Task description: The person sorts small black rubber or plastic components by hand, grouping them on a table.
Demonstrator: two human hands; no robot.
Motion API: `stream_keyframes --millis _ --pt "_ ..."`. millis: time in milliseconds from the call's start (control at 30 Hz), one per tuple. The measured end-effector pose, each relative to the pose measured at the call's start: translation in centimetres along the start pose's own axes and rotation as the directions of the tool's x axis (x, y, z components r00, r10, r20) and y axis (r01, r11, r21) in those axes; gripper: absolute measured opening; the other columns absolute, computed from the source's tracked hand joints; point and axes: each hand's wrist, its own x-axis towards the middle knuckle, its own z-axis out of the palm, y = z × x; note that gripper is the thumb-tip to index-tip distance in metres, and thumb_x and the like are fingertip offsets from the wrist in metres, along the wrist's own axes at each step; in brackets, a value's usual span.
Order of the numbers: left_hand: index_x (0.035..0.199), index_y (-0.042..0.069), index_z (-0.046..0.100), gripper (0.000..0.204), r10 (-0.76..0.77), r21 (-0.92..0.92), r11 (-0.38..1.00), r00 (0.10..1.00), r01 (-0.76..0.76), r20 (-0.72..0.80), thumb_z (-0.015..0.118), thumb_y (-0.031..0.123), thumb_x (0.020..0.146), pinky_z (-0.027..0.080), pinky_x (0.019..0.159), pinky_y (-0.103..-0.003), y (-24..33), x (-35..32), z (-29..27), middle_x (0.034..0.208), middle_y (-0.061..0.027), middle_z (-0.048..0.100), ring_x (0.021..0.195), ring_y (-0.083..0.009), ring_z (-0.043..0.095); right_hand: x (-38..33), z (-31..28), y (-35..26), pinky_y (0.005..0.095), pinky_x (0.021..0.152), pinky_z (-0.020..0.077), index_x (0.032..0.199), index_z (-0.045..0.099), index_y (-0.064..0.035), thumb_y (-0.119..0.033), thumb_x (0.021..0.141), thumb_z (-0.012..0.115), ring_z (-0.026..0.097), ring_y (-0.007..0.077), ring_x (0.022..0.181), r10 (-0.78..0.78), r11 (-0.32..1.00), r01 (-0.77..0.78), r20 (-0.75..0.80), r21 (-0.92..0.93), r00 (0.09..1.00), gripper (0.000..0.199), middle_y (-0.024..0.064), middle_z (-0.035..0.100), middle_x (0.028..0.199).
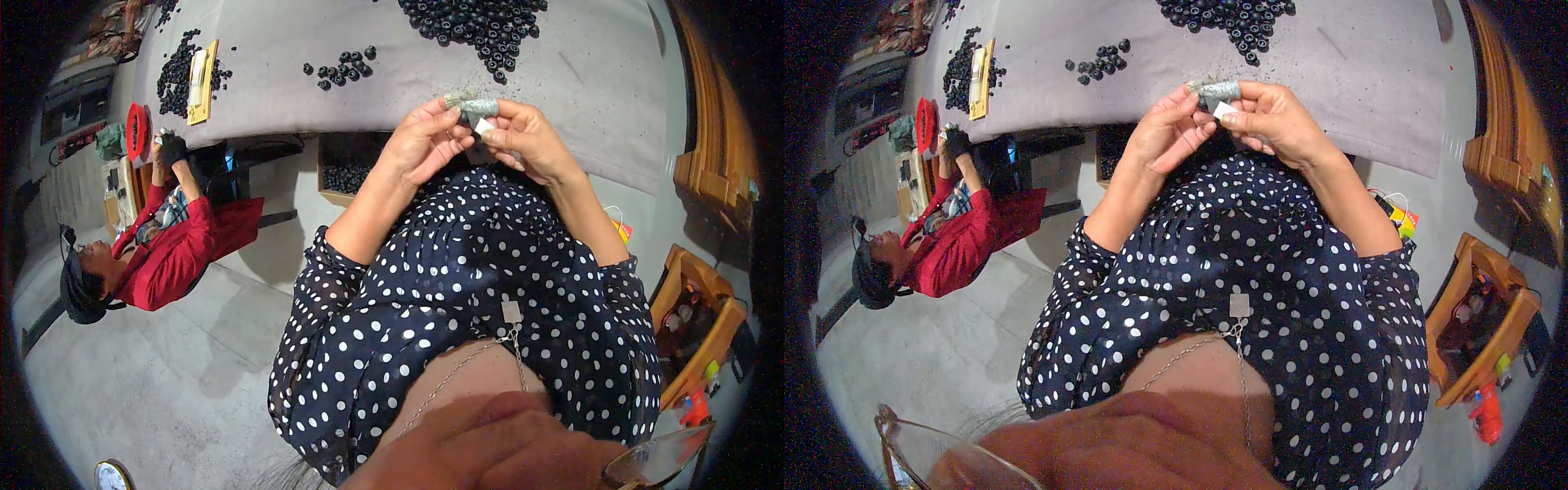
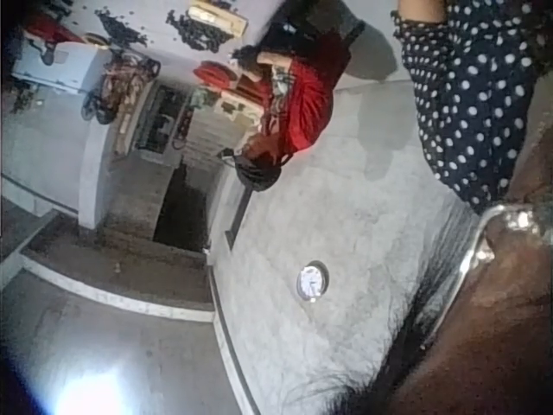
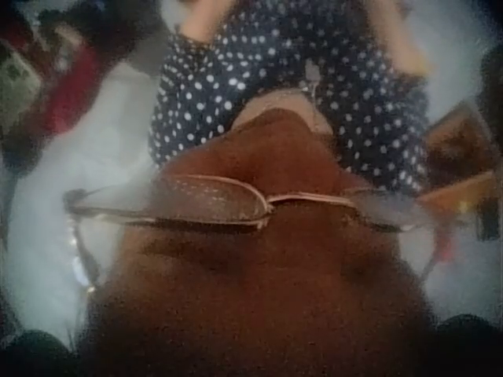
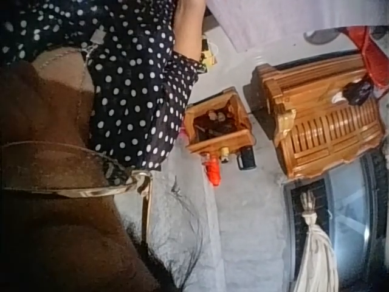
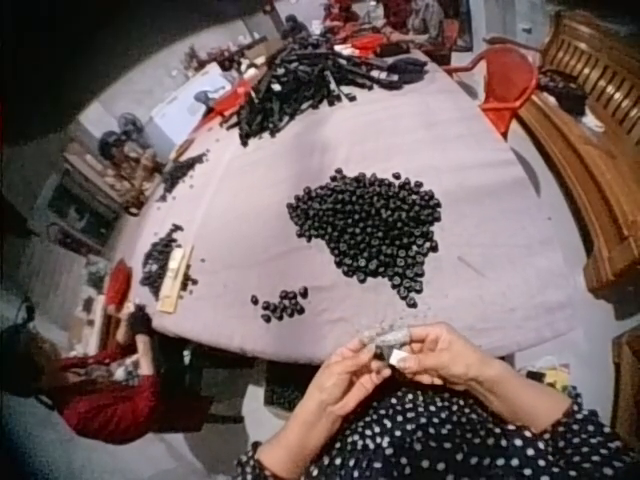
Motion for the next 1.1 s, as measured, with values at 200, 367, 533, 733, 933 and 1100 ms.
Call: stream_keyframes --millis 200,367,533,733,933,1100 --pt "0.110 0.001 0.056 0.024 0.026 0.004 1.000 1.000 -0.026 0.014 0.058 0.007 0.087 0.054 0.070 -0.029 0.3 0.0 0.2 0.094 -0.0078 0.063 0.071 -0.0115 0.061 -0.4 1.0 -0.5 0.0123 0.036 0.0271 0.110 0.058 -0.0030 -0.017 0.083 0.066 0.042 -0.0001 0.045 -0.010 0.999 0.009 -0.028 -0.054 1.000 0.032 -0.0060 0.053 0.066" --pt "0.112 0.001 0.056 0.026 0.032 0.017 0.999 0.999 -0.033 0.026 0.059 0.007 0.086 0.055 0.069 -0.029 0.2 -0.1 0.2 0.094 -0.0076 0.063 0.071 -0.0110 0.061 -0.5 0.8 -0.7 0.0123 0.036 0.0272 0.109 0.058 -0.0028 -0.016 0.083 0.066 0.043 -0.0001 0.045 -0.004 1.000 0.004 0.006 -0.020 1.000 0.031 -0.0052 0.055 0.067" --pt "0.112 0.000 0.055 0.029 0.040 0.054 0.998 0.999 -0.041 0.013 0.061 0.007 0.085 0.056 0.069 -0.028 0.4 -0.3 0.3 0.094 -0.0081 0.063 0.071 -0.0118 0.061 -0.4 0.5 -0.4 0.0122 0.035 0.0273 0.109 0.058 -0.0027 -0.015 0.082 0.066 0.043 0.0001 0.045 0.001 1.000 -0.002 0.041 0.022 0.999 0.031 -0.0043 0.056 0.068" --pt "0.112 0.000 0.054 0.030 0.030 0.103 0.994 0.999 -0.028 -0.013 0.061 0.007 0.085 0.056 0.069 -0.028 0.3 -0.4 0.7 0.092 -0.0083 0.063 0.072 -0.0121 0.061 -0.2 0.1 0.1 0.0124 0.035 0.0290 0.109 0.057 -0.0017 -0.012 0.083 0.065 0.044 0.0006 0.045 0.012 0.998 -0.014 0.030 0.066 0.999 0.029 -0.0013 0.057 0.070" --pt "0.108 0.001 0.059 0.025 0.274 0.460 0.865 0.957 -0.202 -0.094 0.062 0.005 0.083 0.053 0.066 -0.025 0.9 -0.4 0.4 0.091 -0.0057 0.063 0.073 -0.0111 0.061 -0.2 -0.1 0.4 0.0127 0.036 0.0323 0.110 0.056 0.0001 -0.011 0.083 0.064 0.046 0.0017 0.047 -0.010 0.992 0.011 -0.001 0.125 1.000 0.030 0.0003 0.058 0.072" --pt "0.089 0.001 0.062 0.014 0.701 0.922 -0.365 0.615 -0.128 0.363 0.063 0.001 0.076 0.047 0.066 -0.031 5.3 0.8 -2.9 0.083 -0.0094 0.061 0.070 -0.0240 0.059 -1.4 -1.3 -0.5 0.0129 0.037 0.0325 0.110 0.056 0.0007 -0.010 0.084 0.063 0.046 0.0018 0.047 -0.055 0.998 0.059 -0.143 0.023 0.988 0.029 0.0006 0.057 0.071"
